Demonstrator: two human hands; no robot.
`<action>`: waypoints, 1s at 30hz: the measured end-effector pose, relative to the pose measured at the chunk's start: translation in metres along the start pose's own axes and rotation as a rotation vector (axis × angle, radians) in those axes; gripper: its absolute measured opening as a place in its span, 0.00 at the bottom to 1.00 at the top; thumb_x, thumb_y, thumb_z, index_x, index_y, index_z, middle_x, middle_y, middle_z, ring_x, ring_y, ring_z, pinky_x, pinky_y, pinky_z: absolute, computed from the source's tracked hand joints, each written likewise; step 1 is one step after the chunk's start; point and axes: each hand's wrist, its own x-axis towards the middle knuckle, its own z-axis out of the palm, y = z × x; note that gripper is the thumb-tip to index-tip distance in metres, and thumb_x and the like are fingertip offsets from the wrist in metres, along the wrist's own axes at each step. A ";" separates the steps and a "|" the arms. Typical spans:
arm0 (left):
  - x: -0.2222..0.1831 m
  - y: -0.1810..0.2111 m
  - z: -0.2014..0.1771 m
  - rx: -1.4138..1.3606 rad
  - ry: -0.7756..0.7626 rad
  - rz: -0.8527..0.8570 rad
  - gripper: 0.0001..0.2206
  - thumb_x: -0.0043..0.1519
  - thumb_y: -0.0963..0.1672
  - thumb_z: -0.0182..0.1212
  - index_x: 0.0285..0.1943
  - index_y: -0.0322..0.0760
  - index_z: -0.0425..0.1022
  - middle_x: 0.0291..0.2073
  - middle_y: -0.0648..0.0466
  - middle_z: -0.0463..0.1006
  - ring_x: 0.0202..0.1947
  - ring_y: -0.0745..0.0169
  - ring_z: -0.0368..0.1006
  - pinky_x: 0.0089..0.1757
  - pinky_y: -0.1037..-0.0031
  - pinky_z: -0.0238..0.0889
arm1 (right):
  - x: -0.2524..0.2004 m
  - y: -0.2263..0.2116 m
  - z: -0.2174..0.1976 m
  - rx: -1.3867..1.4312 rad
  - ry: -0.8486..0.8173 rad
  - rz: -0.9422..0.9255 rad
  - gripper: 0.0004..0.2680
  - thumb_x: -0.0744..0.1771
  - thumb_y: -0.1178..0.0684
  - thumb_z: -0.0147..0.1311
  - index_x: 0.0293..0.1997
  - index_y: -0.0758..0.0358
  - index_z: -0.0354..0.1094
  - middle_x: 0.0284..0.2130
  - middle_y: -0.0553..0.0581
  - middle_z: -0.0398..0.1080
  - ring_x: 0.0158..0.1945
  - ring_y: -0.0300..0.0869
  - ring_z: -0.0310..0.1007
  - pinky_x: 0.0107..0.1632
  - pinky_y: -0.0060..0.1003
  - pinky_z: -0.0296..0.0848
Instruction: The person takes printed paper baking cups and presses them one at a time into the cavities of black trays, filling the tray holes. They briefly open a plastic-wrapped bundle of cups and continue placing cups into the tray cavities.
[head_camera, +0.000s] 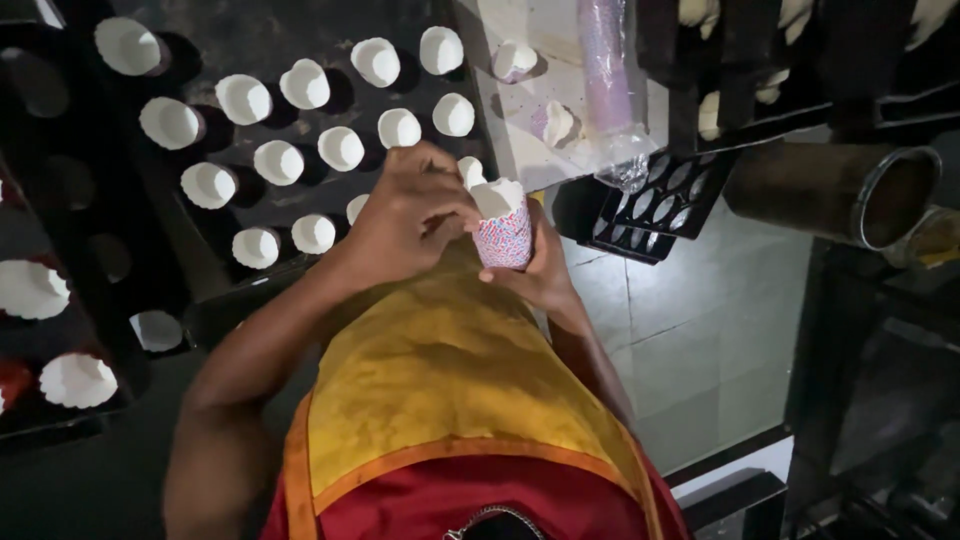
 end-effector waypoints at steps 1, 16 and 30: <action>-0.002 -0.001 -0.001 0.004 0.004 -0.002 0.09 0.50 0.36 0.72 0.38 0.37 0.83 0.35 0.56 0.81 0.51 0.54 0.72 0.52 0.59 0.57 | 0.000 -0.003 -0.001 0.000 -0.006 -0.002 0.33 0.59 0.47 0.76 0.68 0.66 0.57 0.55 0.54 0.68 0.57 0.37 0.69 0.61 0.35 0.70; -0.023 0.012 -0.006 -0.099 -0.032 -0.202 0.05 0.53 0.39 0.68 0.37 0.36 0.80 0.31 0.51 0.80 0.40 0.51 0.74 0.45 0.63 0.61 | 0.001 -0.018 -0.007 -0.122 -0.159 0.109 0.37 0.59 0.48 0.74 0.72 0.70 0.53 0.59 0.60 0.66 0.63 0.40 0.65 0.66 0.37 0.64; -0.033 -0.035 0.048 -0.938 0.084 -0.512 0.39 0.53 0.42 0.75 0.71 0.33 0.55 0.59 0.54 0.70 0.57 0.61 0.70 0.57 0.65 0.66 | 0.011 -0.017 0.011 -0.264 -0.185 0.015 0.45 0.57 0.49 0.76 0.77 0.69 0.39 0.69 0.63 0.55 0.74 0.49 0.55 0.74 0.41 0.57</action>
